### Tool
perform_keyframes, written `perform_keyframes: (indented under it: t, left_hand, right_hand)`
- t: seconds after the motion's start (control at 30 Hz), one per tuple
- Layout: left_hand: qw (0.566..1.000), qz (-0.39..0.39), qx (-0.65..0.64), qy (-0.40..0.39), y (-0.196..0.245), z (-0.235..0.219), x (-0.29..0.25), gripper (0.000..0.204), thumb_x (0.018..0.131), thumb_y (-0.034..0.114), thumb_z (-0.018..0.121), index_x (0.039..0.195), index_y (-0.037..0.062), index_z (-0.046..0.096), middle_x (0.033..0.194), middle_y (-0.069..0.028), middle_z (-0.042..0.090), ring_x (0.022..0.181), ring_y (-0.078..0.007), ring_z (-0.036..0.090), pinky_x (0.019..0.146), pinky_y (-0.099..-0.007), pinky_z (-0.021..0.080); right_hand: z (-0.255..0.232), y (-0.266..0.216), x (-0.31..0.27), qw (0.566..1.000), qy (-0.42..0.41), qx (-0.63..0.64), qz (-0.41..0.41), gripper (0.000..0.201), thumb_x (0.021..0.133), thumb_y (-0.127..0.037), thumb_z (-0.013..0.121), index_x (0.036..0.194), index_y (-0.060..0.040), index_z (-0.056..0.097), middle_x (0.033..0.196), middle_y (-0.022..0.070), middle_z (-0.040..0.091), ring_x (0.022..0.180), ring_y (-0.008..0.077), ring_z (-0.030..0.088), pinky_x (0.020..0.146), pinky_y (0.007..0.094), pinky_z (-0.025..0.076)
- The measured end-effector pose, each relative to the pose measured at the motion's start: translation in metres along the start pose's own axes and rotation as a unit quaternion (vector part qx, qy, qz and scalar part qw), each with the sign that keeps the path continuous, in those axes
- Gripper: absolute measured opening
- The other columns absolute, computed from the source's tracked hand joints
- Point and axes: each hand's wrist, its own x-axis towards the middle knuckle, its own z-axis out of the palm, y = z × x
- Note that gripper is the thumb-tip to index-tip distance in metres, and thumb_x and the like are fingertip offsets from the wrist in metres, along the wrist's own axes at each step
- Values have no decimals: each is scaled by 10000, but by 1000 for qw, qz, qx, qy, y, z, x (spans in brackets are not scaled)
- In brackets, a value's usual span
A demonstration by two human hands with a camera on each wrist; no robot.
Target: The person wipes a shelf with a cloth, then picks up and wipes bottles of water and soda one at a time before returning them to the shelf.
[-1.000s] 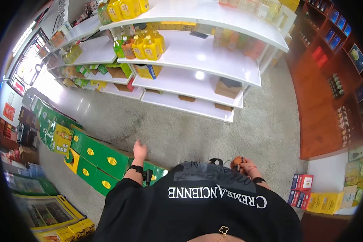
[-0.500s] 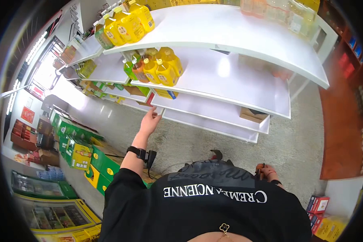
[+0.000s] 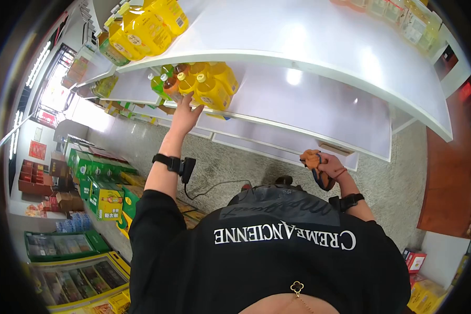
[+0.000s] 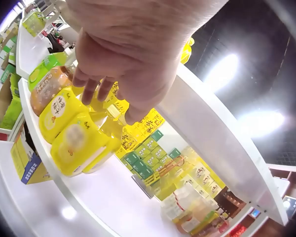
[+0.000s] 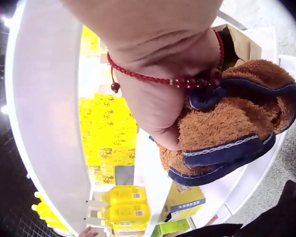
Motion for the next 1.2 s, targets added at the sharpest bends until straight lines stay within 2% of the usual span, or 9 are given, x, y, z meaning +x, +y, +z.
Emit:
perform_keyframes:
  t: [0.1, 0.17, 0.27, 0.43, 0.57, 0.77, 0.87, 1.03, 1.2]
  left_hand:
    - [994, 64, 86, 9, -8, 9, 41, 634, 793, 268, 650, 1332, 60, 389, 1234, -239, 467, 1089, -374, 525, 910, -417, 442]
    - [990, 93, 109, -1, -9, 12, 63, 637, 801, 279, 636, 1344, 73, 372, 1260, -249, 439, 1110, -400, 500, 929, -443, 431]
    - [981, 131, 138, -34, -16, 16, 94, 588, 833, 308, 589, 1332, 73, 386, 1255, -251, 443, 1101, -414, 500, 917, -449, 436]
    - [970, 151, 145, -120, -31, 12, 134, 429, 877, 344, 512, 1155, 19, 483, 1018, -267, 594, 967, -413, 571, 842, -460, 459]
    - [961, 223, 111, -122, -43, 14, 145, 402, 870, 355, 520, 1072, 7, 504, 914, -261, 622, 898, -415, 590, 794, -467, 466]
    - [942, 291, 77, -145, -13, 20, 140, 443, 848, 385, 530, 1043, -12, 514, 872, -256, 621, 842, -402, 600, 736, -470, 471]
    - [930, 316, 75, -170, 0, 41, 149, 440, 843, 388, 554, 1068, 10, 547, 876, -222, 632, 836, -382, 607, 737, -447, 480]
    - [905, 383, 36, -181, 44, 74, 149, 398, 834, 354, 589, 1057, 25, 558, 895, -215, 633, 843, -377, 607, 742, -437, 482]
    - [861, 483, -97, -126, 62, 123, 161, 377, 845, 329, 558, 1055, 15, 540, 880, -236, 628, 853, -389, 602, 756, -448, 470]
  right_hand:
    - [9, -17, 7, 998, 13, 45, -32, 402, 712, -23, 579, 1113, -20, 605, 907, 44, 640, 815, 131, 596, 744, 260, 486]
    - [9, -23, 11, 998, 24, 52, -12, 425, 694, -14, 594, 1119, -25, 606, 939, 45, 637, 886, 128, 587, 815, 263, 469]
    - [14, -62, 14, 996, 39, 85, 0, 397, 696, -2, 583, 1092, -11, 609, 921, 50, 637, 867, 130, 591, 801, 267, 475]
    - [40, -127, 51, 985, 92, 138, -50, 384, 694, 5, 568, 1076, 8, 598, 917, 51, 633, 847, 123, 590, 760, 261, 486]
    - [63, -196, 85, 969, 99, 200, -106, 369, 745, -4, 553, 1113, 9, 578, 946, 54, 630, 852, 113, 590, 750, 249, 492]
    - [92, -218, 121, 939, 192, 266, -107, 423, 782, -55, 586, 1194, 18, 525, 1029, 58, 612, 930, 127, 578, 819, 264, 474]
    - [104, -238, 131, 892, 271, 320, -167, 364, 777, -22, 551, 1138, 16, 556, 964, 71, 626, 844, 128, 593, 739, 250, 494]
    - [108, -264, 152, 859, 351, 320, -191, 310, 783, -41, 554, 1087, 18, 564, 932, 74, 620, 809, 134, 590, 712, 255, 493]
    - [105, -258, 177, 842, 400, 307, -192, 335, 784, -125, 569, 1091, 8, 566, 926, 86, 624, 810, 157, 589, 742, 275, 484]
